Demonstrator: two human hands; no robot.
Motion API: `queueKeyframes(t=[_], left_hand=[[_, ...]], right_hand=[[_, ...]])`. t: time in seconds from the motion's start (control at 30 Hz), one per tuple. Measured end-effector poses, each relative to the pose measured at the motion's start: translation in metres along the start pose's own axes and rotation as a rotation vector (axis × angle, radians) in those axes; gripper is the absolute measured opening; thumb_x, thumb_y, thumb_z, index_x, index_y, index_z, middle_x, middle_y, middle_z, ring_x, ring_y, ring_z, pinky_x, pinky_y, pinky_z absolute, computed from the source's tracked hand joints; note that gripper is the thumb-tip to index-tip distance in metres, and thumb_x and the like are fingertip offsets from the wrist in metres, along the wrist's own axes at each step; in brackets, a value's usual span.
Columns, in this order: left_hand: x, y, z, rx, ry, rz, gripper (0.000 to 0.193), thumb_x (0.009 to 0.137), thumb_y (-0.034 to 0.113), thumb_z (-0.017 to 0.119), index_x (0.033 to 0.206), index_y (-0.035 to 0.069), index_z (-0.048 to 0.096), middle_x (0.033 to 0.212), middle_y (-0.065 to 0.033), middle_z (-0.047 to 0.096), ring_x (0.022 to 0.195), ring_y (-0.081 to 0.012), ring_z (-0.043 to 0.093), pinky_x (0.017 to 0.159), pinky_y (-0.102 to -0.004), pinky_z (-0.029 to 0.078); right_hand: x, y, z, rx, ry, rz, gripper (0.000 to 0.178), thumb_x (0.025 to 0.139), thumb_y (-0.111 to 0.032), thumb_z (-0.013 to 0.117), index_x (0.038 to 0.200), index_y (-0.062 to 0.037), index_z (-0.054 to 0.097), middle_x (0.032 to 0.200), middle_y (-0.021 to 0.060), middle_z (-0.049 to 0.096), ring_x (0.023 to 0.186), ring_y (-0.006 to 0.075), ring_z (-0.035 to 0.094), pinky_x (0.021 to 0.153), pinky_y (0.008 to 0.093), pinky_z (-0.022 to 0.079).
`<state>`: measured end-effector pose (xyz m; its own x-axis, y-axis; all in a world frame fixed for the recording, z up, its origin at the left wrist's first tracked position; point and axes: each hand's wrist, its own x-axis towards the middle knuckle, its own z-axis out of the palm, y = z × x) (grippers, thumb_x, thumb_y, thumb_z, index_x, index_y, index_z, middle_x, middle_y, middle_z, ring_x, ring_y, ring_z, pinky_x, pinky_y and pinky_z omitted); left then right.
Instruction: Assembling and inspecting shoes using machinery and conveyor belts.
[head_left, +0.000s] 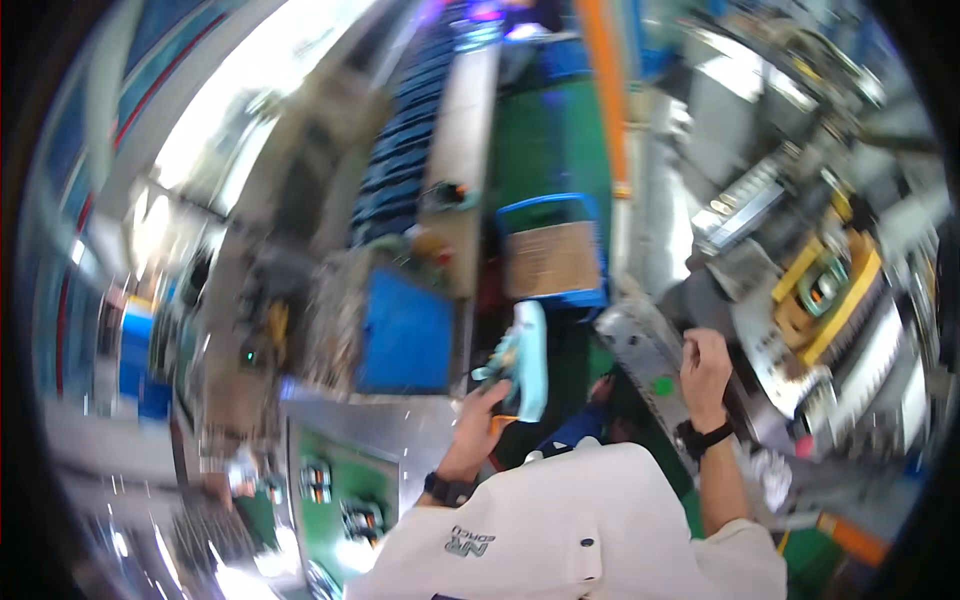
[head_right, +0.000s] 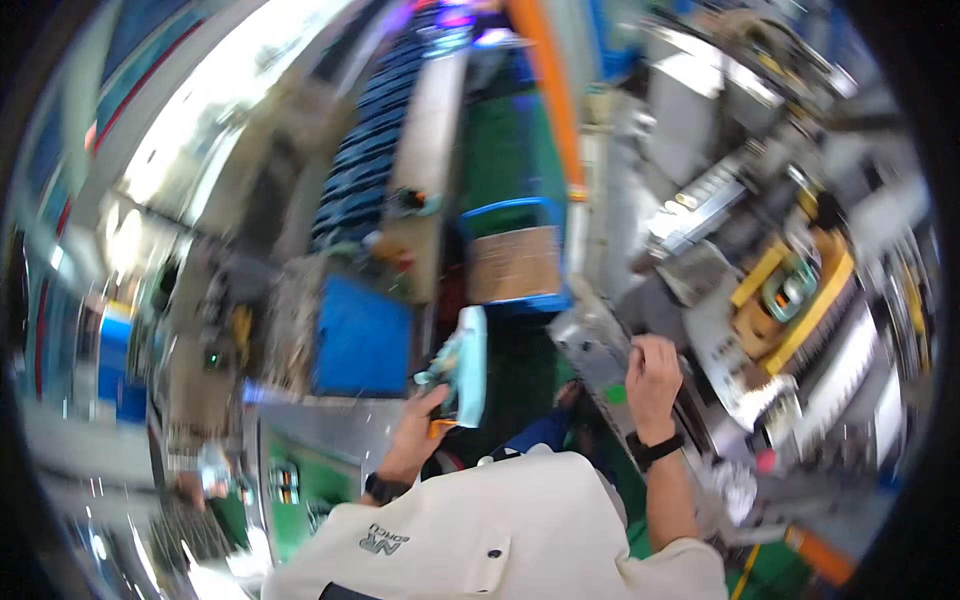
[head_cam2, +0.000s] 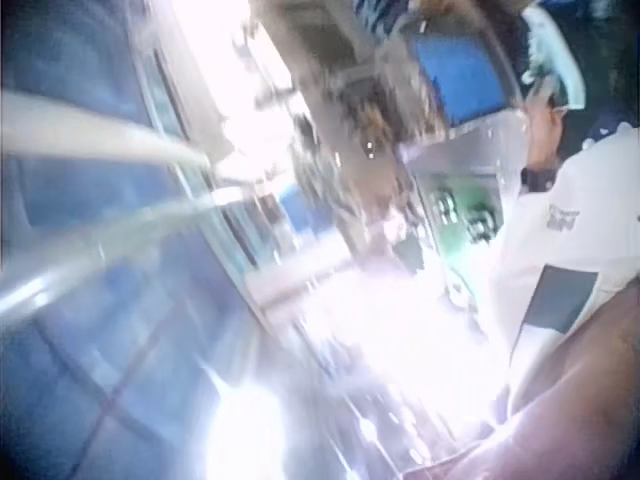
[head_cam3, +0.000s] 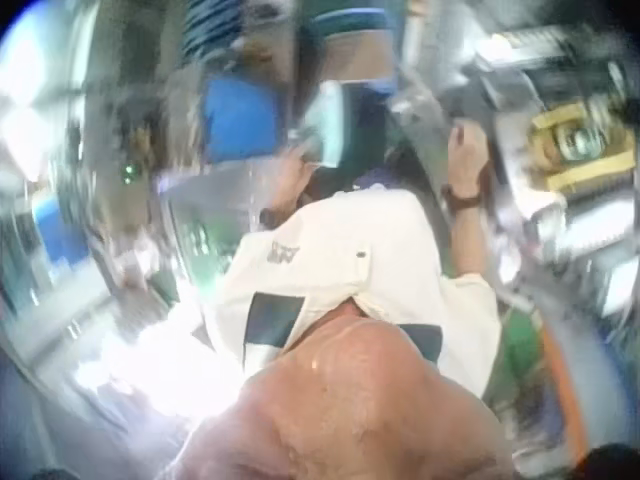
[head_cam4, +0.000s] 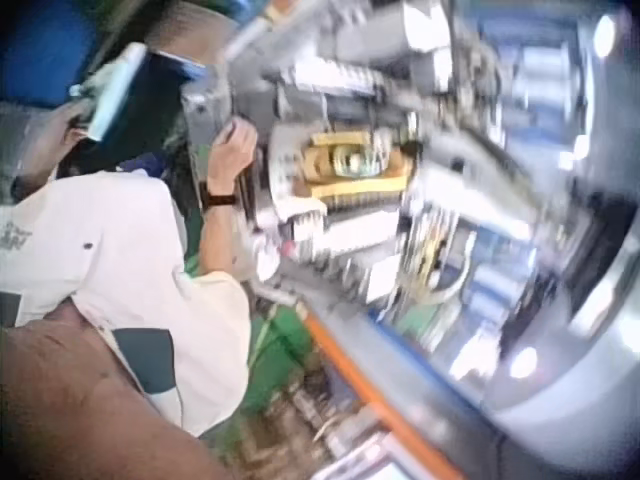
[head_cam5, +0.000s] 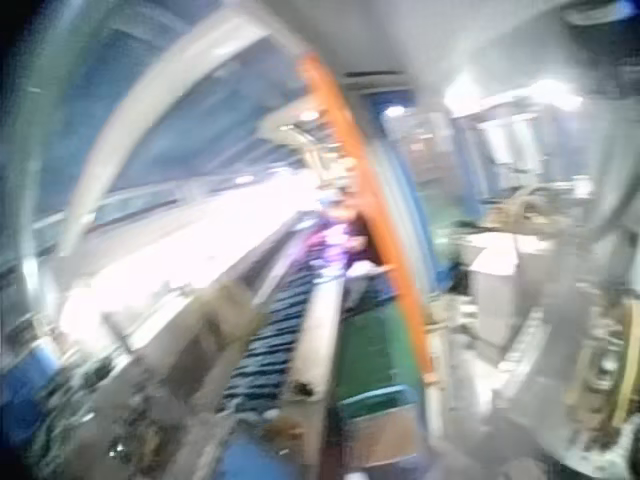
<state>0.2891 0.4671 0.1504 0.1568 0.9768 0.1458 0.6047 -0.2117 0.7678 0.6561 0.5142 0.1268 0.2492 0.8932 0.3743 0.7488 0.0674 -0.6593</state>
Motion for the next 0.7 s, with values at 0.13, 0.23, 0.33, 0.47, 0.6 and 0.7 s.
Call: queueKeyframes(t=[0.13,0.23,0.33,0.47,0.6,0.7], left_hand=[[-0.022,0.025,-0.008,-0.926,0.047,-0.798,0.029,0.09,0.015,0.066,0.11,-0.004,0.06,0.1,-0.0059,0.066,0.089,-0.0137,0.066,0.077,-0.0277,0.054],[-0.05,0.042,-0.029,-1.101,0.161,-0.998,0.028,0.089,0.012,0.066,0.109,-0.006,0.06,0.1,-0.0091,0.065,0.088,-0.0164,0.066,0.076,-0.0298,0.055],[-0.101,0.022,-0.048,-1.003,0.216,-0.909,0.031,0.087,0.009,0.068,0.116,-0.001,0.06,0.102,-0.0096,0.065,0.093,-0.0185,0.065,0.077,-0.0304,0.053],[-0.152,-0.018,-0.062,-0.998,0.515,-0.956,0.045,0.079,0.0,0.073,0.122,0.009,0.062,0.107,-0.0177,0.063,0.093,-0.0328,0.061,0.077,-0.0357,0.048],[-0.19,-0.056,-0.104,-1.099,0.714,-1.023,0.021,0.086,0.015,0.069,0.093,-0.005,0.064,0.087,-0.0097,0.066,0.077,-0.022,0.067,0.071,-0.0333,0.057],[-0.276,-0.197,-0.081,-0.807,0.785,-0.764,0.021,0.086,0.015,0.069,0.097,-0.003,0.064,0.089,-0.0104,0.067,0.075,-0.0238,0.068,0.065,-0.0368,0.056]], right_hand=[[-0.056,0.068,0.098,-0.088,-0.184,-0.066,0.008,0.084,-0.009,0.06,0.091,-0.0048,0.06,0.094,0.014,0.059,0.092,0.0352,0.057,0.077,0.0446,0.047],[-0.068,0.095,0.129,-0.115,-0.249,-0.126,0.008,0.084,-0.009,0.059,0.091,-0.0061,0.061,0.094,0.0148,0.058,0.09,0.0357,0.057,0.077,0.0454,0.047],[-0.066,0.093,0.133,-0.037,-0.239,-0.165,0.008,0.083,-0.007,0.059,0.09,-0.0059,0.061,0.091,0.0147,0.058,0.088,0.0348,0.057,0.076,0.045,0.047],[-0.03,0.073,0.148,-0.06,-0.136,-0.228,0.011,0.08,-0.004,0.059,0.091,-0.0044,0.061,0.086,0.0149,0.058,0.084,0.0338,0.058,0.074,0.0417,0.047],[0.053,-0.071,0.138,0.153,-0.128,-0.34,0.014,0.087,-0.002,0.059,0.1,-0.0002,0.061,0.09,0.0144,0.062,0.078,0.0288,0.059,0.071,0.0376,0.047],[0.099,-0.246,0.143,0.433,-0.225,-0.626,0.011,0.09,-0.002,0.059,0.101,-0.0005,0.061,0.09,0.0101,0.062,0.077,0.0167,0.058,0.068,0.0282,0.048]])
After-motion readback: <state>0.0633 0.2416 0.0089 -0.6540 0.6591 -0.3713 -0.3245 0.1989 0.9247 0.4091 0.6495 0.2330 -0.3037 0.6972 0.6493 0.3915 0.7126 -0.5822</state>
